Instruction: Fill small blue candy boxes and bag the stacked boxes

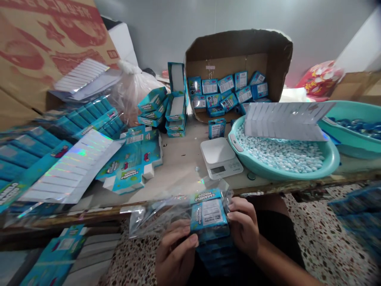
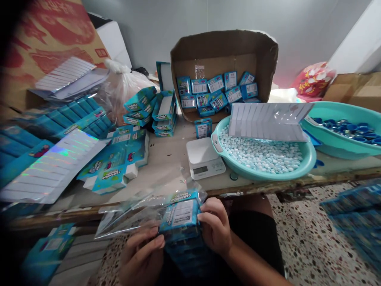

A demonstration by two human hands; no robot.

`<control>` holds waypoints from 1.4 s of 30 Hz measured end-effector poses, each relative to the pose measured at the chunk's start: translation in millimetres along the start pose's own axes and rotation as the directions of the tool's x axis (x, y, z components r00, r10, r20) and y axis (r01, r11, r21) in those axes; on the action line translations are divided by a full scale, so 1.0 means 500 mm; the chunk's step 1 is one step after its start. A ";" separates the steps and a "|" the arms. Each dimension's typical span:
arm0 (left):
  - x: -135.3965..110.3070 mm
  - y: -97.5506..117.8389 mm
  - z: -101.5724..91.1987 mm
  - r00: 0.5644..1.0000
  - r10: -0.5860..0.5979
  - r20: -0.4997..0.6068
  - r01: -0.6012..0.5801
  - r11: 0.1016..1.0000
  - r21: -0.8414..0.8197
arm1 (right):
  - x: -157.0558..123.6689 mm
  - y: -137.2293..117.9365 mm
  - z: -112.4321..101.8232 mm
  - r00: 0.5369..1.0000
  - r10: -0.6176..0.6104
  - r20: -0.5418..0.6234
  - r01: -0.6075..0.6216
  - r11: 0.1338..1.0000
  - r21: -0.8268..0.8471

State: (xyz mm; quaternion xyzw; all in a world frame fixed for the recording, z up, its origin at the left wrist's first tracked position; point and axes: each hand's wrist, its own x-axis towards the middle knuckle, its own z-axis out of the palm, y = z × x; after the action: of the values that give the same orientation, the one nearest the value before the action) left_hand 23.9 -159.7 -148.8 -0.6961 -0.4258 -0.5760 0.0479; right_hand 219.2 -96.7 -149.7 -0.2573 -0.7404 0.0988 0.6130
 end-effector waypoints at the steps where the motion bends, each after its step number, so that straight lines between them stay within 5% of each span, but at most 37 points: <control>1: 0.000 0.004 0.005 1.000 0.004 0.003 -0.004 1.000 -0.015 | -0.005 0.000 -0.004 1.000 0.016 0.000 -0.016 1.000 -0.013; 8: -0.003 0.010 0.056 0.994 -0.052 -0.095 0.040 0.992 -0.124 | -0.024 -0.006 0.007 0.970 0.219 -0.106 -0.218 0.976 0.016; 13: -0.016 0.005 0.059 0.991 -0.075 -0.114 0.064 0.994 -0.091 | -0.026 -0.007 0.015 0.940 0.331 -0.086 -0.320 0.939 0.125; 19: 0.014 0.030 0.035 1.000 0.003 -0.013 -0.003 1.000 -0.026 | -0.026 -0.008 0.024 0.802 0.580 -0.143 -0.513 0.792 0.331; 23: 0.027 0.047 0.020 0.995 0.072 0.072 -0.073 0.997 0.013 | -0.022 0.002 0.011 0.724 0.682 -0.098 -0.624 0.709 0.329; 31: -0.014 0.025 -0.011 0.934 0.216 0.285 -0.247 0.966 0.078 | 0.013 0.034 -0.028 0.759 0.649 -0.058 -0.638 0.758 0.134; 37: 0.019 0.037 0.009 0.985 0.086 0.148 -0.081 0.996 -0.039 | 0.007 0.047 -0.030 0.778 0.625 -0.066 -0.618 0.780 0.099; 42: 0.085 0.031 0.007 0.980 0.000 0.199 0.004 1.000 -0.022 | 0.023 0.054 -0.062 0.785 0.591 0.183 -0.614 0.782 0.108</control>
State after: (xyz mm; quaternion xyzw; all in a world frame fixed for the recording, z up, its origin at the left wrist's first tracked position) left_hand 35.5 -144.6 -107.7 -0.7502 -0.4228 -0.5083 -0.0032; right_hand 254.4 -73.3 -145.0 -0.4226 -0.6494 0.3673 0.5146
